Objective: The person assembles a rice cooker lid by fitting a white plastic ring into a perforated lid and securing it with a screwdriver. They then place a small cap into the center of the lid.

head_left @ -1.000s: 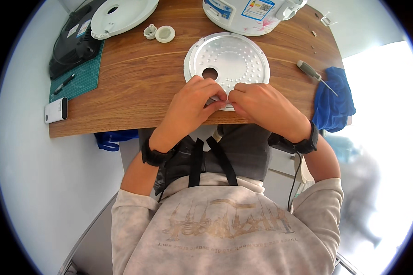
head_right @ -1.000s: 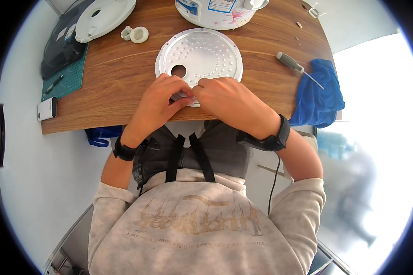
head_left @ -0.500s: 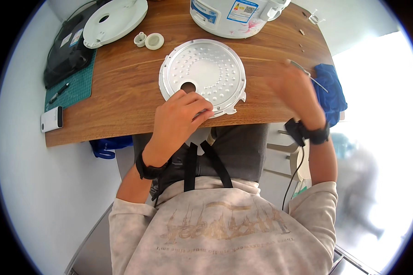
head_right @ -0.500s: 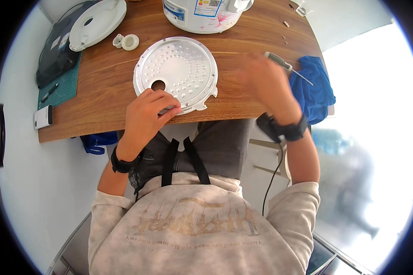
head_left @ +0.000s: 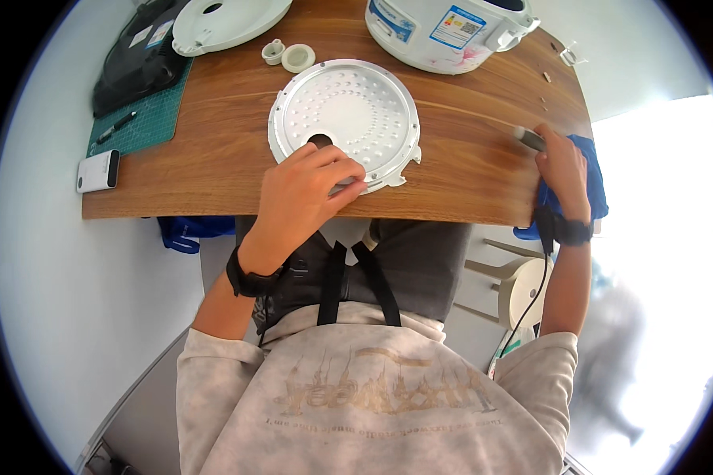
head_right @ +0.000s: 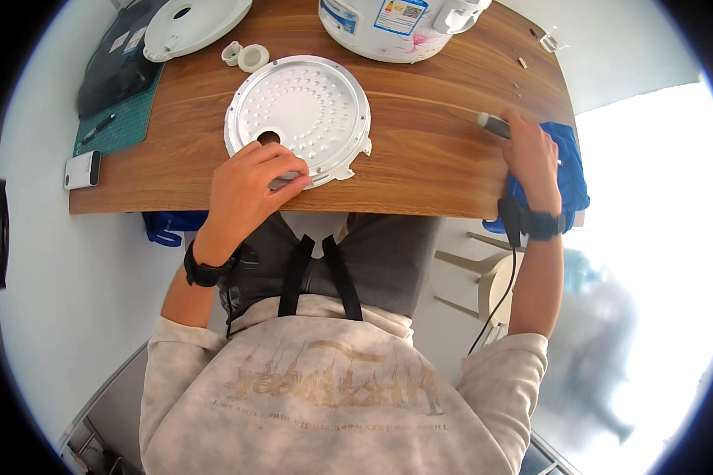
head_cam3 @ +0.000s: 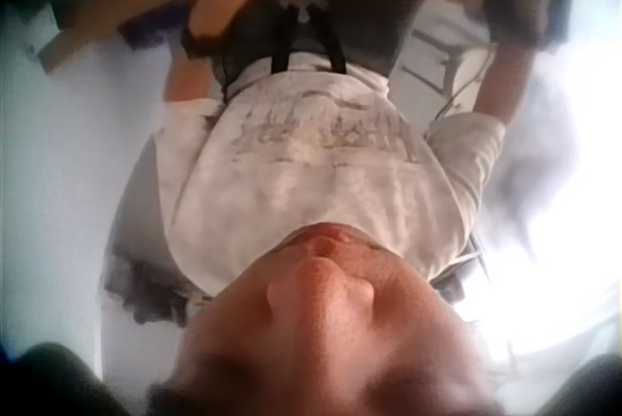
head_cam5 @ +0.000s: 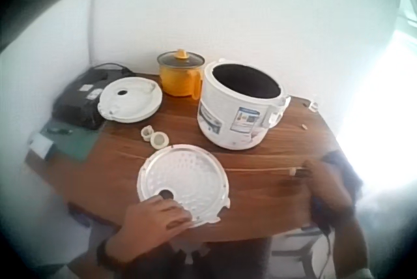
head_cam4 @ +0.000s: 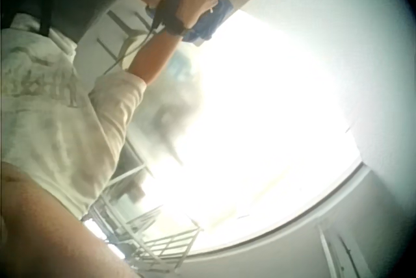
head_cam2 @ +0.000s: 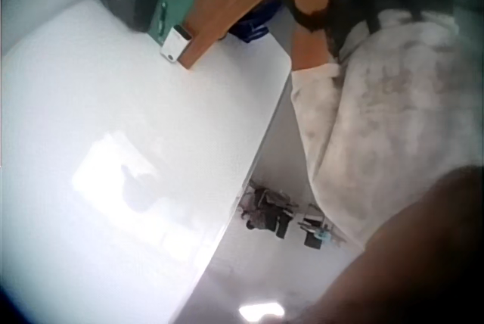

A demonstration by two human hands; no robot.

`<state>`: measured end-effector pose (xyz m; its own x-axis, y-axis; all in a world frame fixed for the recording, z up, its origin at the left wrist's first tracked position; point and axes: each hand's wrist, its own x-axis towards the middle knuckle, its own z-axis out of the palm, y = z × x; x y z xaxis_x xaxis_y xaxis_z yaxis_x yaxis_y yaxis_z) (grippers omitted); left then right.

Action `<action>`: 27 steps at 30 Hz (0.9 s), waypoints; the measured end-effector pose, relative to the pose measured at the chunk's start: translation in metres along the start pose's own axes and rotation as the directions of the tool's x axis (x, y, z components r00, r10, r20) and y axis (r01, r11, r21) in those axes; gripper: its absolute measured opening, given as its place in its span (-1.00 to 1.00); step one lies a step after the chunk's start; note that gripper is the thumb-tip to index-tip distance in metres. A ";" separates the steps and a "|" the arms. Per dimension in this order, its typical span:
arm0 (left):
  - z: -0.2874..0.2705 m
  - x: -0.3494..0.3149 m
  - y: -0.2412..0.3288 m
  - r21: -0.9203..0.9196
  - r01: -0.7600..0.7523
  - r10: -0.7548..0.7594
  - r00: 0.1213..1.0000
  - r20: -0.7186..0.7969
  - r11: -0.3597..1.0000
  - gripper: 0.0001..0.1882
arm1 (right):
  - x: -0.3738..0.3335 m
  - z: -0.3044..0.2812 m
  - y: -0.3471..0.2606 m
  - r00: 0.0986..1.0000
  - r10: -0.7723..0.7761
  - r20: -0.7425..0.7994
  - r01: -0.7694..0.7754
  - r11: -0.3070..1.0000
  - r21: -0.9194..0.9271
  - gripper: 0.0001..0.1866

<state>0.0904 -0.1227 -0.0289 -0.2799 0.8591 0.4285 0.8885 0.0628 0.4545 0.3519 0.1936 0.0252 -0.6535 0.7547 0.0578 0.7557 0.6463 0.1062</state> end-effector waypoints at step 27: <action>0.016 0.015 -0.011 -0.131 -0.087 0.093 0.995 0.042 0.988 -0.82 | -0.056 -0.076 -0.140 0.847 -0.301 -0.439 0.515 0.256 0.818 -0.42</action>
<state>0.0825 -0.1025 -0.0405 -0.1804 0.8820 0.4354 0.8542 -0.0790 0.5139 0.2795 0.0526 0.0828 -0.7996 0.3949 0.4523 -0.1079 0.6465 -0.7552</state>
